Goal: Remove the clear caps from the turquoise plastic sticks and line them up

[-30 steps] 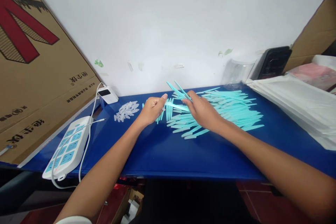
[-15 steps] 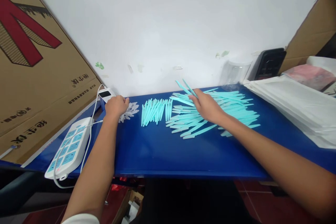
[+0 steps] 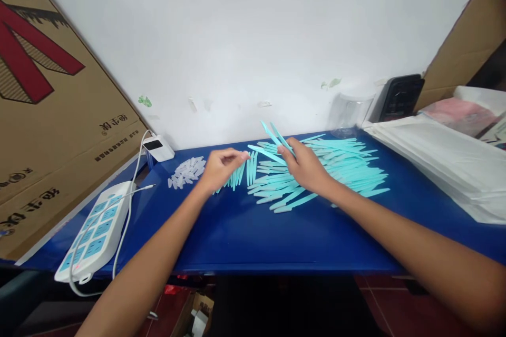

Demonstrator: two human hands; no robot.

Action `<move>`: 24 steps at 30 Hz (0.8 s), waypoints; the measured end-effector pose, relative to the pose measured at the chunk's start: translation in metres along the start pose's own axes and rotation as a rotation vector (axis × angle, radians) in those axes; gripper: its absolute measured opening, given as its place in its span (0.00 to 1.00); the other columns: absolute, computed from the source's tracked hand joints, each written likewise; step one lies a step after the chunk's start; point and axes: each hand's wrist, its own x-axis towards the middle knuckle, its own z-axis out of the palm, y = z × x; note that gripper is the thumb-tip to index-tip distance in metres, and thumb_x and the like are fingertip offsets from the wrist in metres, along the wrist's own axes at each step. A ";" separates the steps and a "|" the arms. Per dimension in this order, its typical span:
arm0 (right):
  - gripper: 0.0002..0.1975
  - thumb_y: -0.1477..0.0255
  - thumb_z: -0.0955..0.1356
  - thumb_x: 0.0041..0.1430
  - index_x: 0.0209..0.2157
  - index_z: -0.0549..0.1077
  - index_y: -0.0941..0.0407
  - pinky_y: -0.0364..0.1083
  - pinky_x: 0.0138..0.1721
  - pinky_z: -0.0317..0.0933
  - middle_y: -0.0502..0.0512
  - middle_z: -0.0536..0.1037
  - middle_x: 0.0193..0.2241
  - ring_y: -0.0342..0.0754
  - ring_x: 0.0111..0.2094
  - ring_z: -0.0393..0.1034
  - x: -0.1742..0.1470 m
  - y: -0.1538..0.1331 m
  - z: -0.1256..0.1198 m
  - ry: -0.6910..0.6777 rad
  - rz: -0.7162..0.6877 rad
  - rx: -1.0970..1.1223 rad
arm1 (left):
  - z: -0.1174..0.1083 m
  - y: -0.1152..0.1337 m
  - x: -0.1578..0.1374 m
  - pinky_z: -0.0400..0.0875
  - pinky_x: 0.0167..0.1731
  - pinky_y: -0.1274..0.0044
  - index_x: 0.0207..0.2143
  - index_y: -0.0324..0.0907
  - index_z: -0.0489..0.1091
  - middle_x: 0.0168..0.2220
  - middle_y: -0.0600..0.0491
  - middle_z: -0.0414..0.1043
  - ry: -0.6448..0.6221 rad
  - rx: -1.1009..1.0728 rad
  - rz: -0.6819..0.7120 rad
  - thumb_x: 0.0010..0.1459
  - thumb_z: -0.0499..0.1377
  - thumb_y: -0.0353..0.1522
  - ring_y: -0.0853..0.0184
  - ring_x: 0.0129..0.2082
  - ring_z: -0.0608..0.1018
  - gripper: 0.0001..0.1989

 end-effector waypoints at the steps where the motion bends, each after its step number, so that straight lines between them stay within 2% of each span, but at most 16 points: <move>1: 0.14 0.60 0.60 0.74 0.33 0.59 0.50 0.47 0.31 0.52 0.49 0.68 0.24 0.50 0.27 0.63 -0.002 -0.002 0.002 0.003 -0.003 0.022 | 0.017 0.006 -0.005 0.66 0.27 0.76 0.33 0.39 0.82 0.32 0.47 0.80 -0.050 -0.073 -0.003 0.57 0.65 0.56 0.68 0.26 0.73 0.28; 3: 0.14 0.60 0.61 0.74 0.33 0.59 0.50 0.47 0.31 0.53 0.49 0.69 0.25 0.50 0.27 0.63 -0.007 -0.008 0.007 -0.006 -0.014 0.060 | 0.042 0.014 -0.014 0.65 0.24 0.77 0.30 0.39 0.81 0.27 0.50 0.76 -0.070 -0.158 -0.026 0.58 0.65 0.56 0.69 0.23 0.71 0.27; 6: 0.14 0.60 0.61 0.73 0.33 0.57 0.50 0.47 0.30 0.53 0.47 0.69 0.23 0.49 0.25 0.62 -0.014 -0.016 0.012 -0.061 -0.004 0.093 | 0.059 0.013 -0.022 0.63 0.21 0.77 0.25 0.39 0.77 0.19 0.53 0.70 -0.037 -0.216 -0.115 0.59 0.65 0.54 0.70 0.20 0.70 0.27; 10: 0.16 0.59 0.61 0.75 0.33 0.56 0.50 0.46 0.28 0.56 0.45 0.72 0.19 0.48 0.21 0.66 -0.019 -0.023 0.010 -0.201 0.019 0.153 | 0.056 0.004 -0.022 0.65 0.21 0.77 0.24 0.39 0.76 0.18 0.53 0.69 -0.027 -0.291 -0.204 0.61 0.64 0.54 0.70 0.18 0.70 0.28; 13: 0.17 0.57 0.60 0.76 0.32 0.60 0.51 0.45 0.25 0.59 0.47 0.79 0.25 0.44 0.18 0.68 -0.020 -0.026 0.005 -0.285 0.018 0.202 | 0.053 0.002 -0.021 0.66 0.21 0.77 0.23 0.39 0.75 0.17 0.54 0.68 0.001 -0.276 -0.191 0.61 0.64 0.54 0.71 0.17 0.70 0.28; 18: 0.20 0.55 0.59 0.76 0.35 0.68 0.52 0.44 0.21 0.62 0.49 0.83 0.30 0.43 0.15 0.70 -0.019 -0.029 0.002 -0.313 0.020 0.263 | 0.052 0.002 -0.021 0.66 0.20 0.77 0.23 0.40 0.74 0.17 0.54 0.69 0.041 -0.282 -0.197 0.60 0.65 0.54 0.71 0.17 0.70 0.28; 24: 0.22 0.53 0.61 0.75 0.34 0.72 0.55 0.42 0.21 0.64 0.51 0.82 0.27 0.42 0.16 0.71 -0.019 -0.028 0.004 -0.350 0.045 0.308 | 0.050 0.000 -0.019 0.65 0.21 0.78 0.26 0.40 0.75 0.18 0.56 0.67 0.063 -0.354 -0.256 0.55 0.70 0.52 0.72 0.17 0.68 0.24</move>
